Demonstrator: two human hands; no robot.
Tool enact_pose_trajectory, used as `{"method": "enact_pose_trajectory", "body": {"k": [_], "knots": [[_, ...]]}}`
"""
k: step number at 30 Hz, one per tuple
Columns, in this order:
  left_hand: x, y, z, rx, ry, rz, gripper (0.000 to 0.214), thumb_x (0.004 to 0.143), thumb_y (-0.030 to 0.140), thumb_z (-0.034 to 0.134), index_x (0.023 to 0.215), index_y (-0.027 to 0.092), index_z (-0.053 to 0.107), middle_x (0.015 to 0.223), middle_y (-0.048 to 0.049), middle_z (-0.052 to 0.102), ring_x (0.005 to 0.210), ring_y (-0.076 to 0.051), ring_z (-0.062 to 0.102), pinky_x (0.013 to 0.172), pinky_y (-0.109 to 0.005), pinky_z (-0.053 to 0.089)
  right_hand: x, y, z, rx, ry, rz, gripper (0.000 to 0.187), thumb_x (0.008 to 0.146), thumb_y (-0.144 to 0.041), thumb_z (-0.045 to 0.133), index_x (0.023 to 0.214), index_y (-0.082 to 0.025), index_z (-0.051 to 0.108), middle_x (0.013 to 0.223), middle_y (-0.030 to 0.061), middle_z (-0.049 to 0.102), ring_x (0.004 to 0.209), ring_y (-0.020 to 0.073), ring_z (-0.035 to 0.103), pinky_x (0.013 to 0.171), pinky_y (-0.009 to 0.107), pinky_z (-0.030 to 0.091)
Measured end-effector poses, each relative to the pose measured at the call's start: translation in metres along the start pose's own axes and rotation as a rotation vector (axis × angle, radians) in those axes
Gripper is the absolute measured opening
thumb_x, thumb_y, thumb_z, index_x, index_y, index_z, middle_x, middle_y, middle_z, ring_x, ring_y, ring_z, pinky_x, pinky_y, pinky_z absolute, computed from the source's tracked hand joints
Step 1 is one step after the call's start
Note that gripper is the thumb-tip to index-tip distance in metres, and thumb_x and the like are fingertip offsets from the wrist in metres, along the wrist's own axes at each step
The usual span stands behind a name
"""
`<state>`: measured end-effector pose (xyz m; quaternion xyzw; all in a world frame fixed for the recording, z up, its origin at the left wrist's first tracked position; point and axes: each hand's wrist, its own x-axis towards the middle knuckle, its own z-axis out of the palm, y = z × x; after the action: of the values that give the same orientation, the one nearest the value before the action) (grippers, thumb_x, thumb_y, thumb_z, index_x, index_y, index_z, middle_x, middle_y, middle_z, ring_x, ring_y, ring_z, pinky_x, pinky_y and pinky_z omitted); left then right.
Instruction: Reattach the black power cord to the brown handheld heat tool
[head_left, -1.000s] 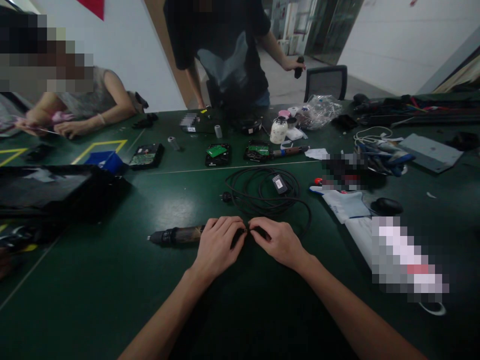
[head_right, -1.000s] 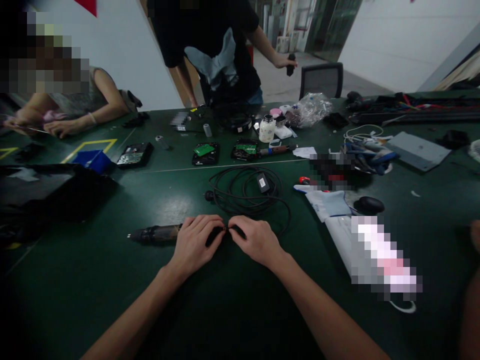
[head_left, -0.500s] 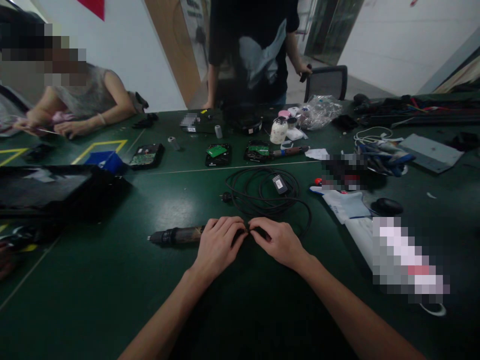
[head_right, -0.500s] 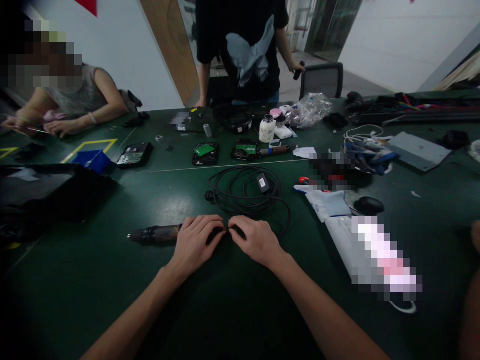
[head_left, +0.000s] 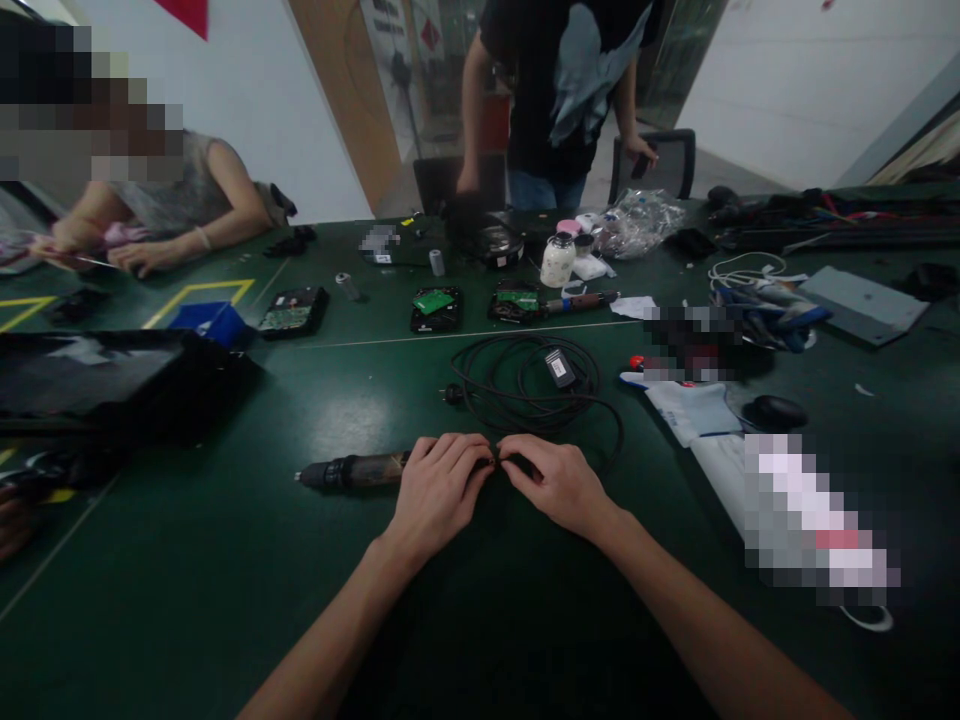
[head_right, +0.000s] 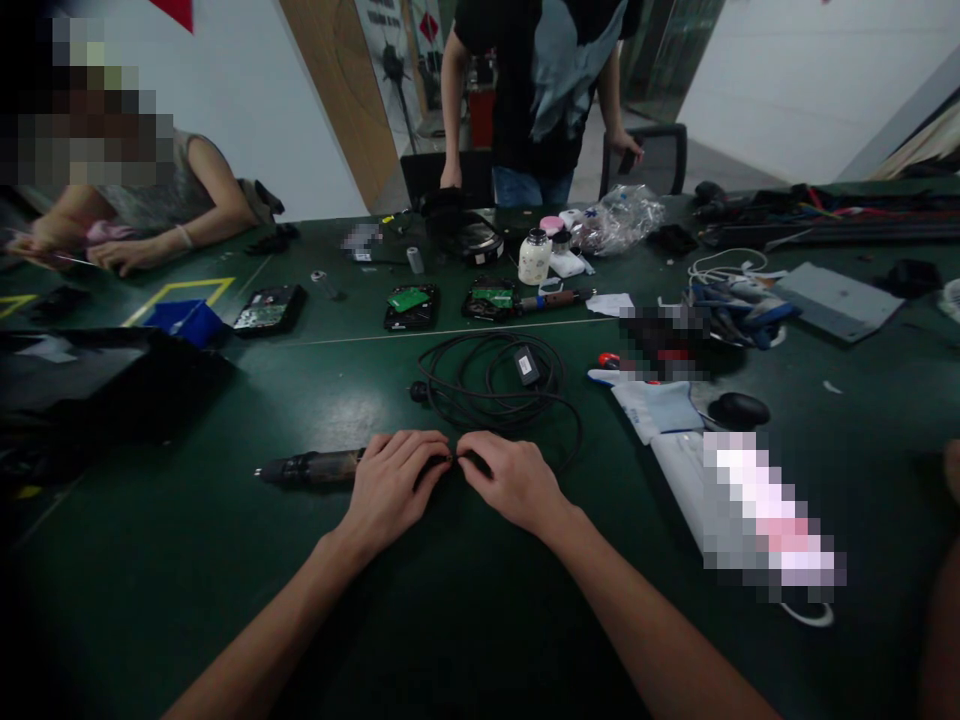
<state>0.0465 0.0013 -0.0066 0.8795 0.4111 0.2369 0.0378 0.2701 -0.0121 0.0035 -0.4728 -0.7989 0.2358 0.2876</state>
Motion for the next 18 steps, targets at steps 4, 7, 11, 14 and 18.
{"method": "enact_pose_trajectory", "body": {"k": [4, 7, 11, 14, 18], "knots": [[0.0010, 0.0029, -0.0025, 0.003, 0.009, -0.019, 0.016, 0.102, 0.030, 0.060, 0.117, 0.025, 0.064, 0.128, -0.0055, 0.071, 0.114, -0.025, 0.066, 0.092, -0.044, 0.043, -0.0001, 0.0000, -0.0008, -0.013, -0.017, 0.008, 0.016, 0.103, -0.023, 0.057, 0.115, -0.026, 0.066, 0.119, 0.0030, 0.074, 0.099, 0.0195, 0.072, 0.081, 0.029, 0.054], [0.0011, 0.0023, -0.0010, 0.017, 0.033, -0.023, 0.017, 0.101, 0.035, 0.062, 0.114, 0.024, 0.065, 0.128, -0.0071, 0.071, 0.113, -0.026, 0.066, 0.091, -0.044, 0.043, -0.0004, 0.0001, -0.0009, -0.012, -0.008, 0.004, 0.016, 0.103, -0.023, 0.057, 0.116, -0.027, 0.066, 0.118, 0.0028, 0.075, 0.096, 0.0192, 0.073, 0.079, 0.029, 0.054], [0.0005, -0.0001, 0.0006, 0.017, 0.015, -0.013, 0.014, 0.103, 0.028, 0.059, 0.115, 0.024, 0.065, 0.127, -0.0047, 0.072, 0.112, -0.023, 0.066, 0.090, -0.044, 0.043, -0.0006, 0.0003, -0.0003, -0.004, -0.006, 0.004, 0.016, 0.103, -0.023, 0.057, 0.115, -0.027, 0.066, 0.119, 0.0028, 0.074, 0.098, 0.0192, 0.073, 0.078, 0.028, 0.055], [0.0004, 0.0005, -0.0015, 0.006, -0.013, -0.006, 0.016, 0.101, 0.025, 0.059, 0.116, 0.026, 0.065, 0.126, -0.0030, 0.072, 0.113, -0.023, 0.066, 0.090, -0.044, 0.043, -0.0004, 0.0005, 0.0002, 0.003, -0.003, 0.001, 0.016, 0.103, -0.022, 0.057, 0.115, -0.026, 0.066, 0.119, 0.0029, 0.074, 0.104, 0.0199, 0.072, 0.087, 0.030, 0.055], [0.0009, 0.0029, -0.0033, -0.003, -0.009, -0.023, 0.018, 0.101, 0.027, 0.060, 0.118, 0.025, 0.064, 0.128, -0.0044, 0.071, 0.115, -0.024, 0.066, 0.092, -0.044, 0.043, -0.0002, 0.0003, -0.0006, -0.002, -0.015, 0.008, 0.016, 0.103, -0.021, 0.057, 0.115, -0.026, 0.066, 0.119, 0.0026, 0.074, 0.101, 0.0192, 0.072, 0.084, 0.029, 0.055]]}}
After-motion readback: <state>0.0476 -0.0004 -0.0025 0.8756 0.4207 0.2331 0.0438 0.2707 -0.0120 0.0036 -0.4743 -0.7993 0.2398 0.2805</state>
